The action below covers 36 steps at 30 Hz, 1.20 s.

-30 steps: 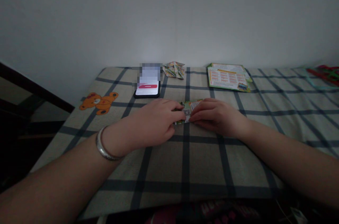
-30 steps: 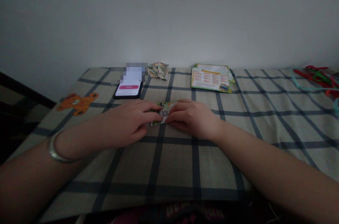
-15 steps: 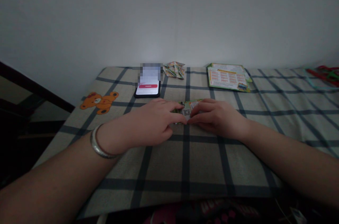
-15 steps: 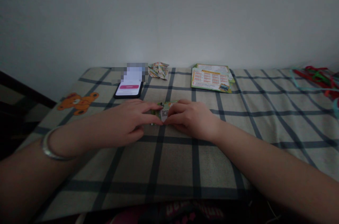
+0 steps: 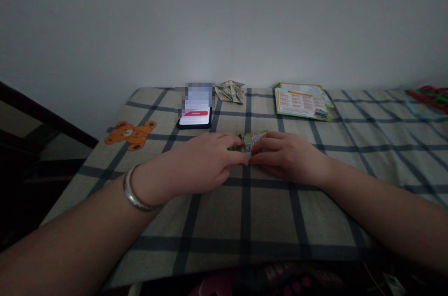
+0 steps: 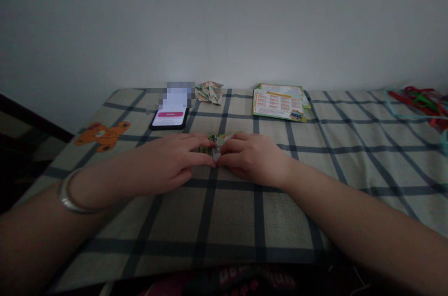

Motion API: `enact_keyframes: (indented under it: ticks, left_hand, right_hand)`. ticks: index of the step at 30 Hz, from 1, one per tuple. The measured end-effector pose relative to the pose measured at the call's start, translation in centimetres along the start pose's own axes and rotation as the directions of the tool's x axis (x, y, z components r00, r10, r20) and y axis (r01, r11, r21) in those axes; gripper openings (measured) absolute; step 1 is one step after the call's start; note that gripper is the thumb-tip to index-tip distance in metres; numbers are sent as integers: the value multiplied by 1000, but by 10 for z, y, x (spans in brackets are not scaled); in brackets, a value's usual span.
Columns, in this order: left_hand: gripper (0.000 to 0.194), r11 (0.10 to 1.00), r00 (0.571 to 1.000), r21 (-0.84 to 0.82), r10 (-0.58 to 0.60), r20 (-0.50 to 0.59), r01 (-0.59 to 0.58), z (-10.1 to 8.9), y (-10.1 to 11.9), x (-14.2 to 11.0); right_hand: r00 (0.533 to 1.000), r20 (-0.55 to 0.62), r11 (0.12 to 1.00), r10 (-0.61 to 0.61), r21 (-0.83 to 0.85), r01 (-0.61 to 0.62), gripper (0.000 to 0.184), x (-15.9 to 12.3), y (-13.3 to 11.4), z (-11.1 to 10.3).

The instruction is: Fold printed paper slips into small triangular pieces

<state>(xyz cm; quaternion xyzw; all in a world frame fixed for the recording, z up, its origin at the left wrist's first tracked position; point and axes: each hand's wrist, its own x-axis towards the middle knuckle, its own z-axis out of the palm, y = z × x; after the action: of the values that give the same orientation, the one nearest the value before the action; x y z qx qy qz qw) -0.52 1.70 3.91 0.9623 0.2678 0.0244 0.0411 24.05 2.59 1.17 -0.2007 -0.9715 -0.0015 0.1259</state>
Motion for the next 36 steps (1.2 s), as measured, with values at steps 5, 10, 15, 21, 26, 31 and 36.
enact_keyframes:
  ticks: [5, 10, 15, 21, 26, 31, 36]
  left_hand:
    - [41, 999, 1000, -50, 1, -16, -2, 1, -4, 1]
    - [40, 998, 998, -48, 37, -50, -39, 4, -9, 0]
    - [39, 998, 997, -46, 43, -64, -46, 6, -12, -1]
    - [43, 988, 993, -112, 101, -67, -108, 5, -17, 1]
    - [41, 988, 993, -116, 94, -67, -102, 4, -18, 1]
    - [41, 989, 996, -115, 86, -38, -90, 4, -19, 0]
    - [39, 988, 999, -151, 39, -20, -42, 4, -21, 0]
  right_hand:
    - [1000, -9, 1000, -16, -5, 16, 24, -1, 0, -2]
    - [1000, 8, 1000, -8, -25, 8, 23, -3, 0, -7]
    - [999, 38, 1000, 18, -5, -17, 21, -4, 1, -11]
    - [997, 73, 999, 39, 26, -41, 19, -6, 2, -13]
    - [996, 79, 998, 49, 46, -53, 19, -8, 4, -15]
    - [992, 98, 993, 80, 77, -87, 23, -12, 5, -20]
    - [990, 100, 989, 102, 98, -112, 24, -16, 8, -22]
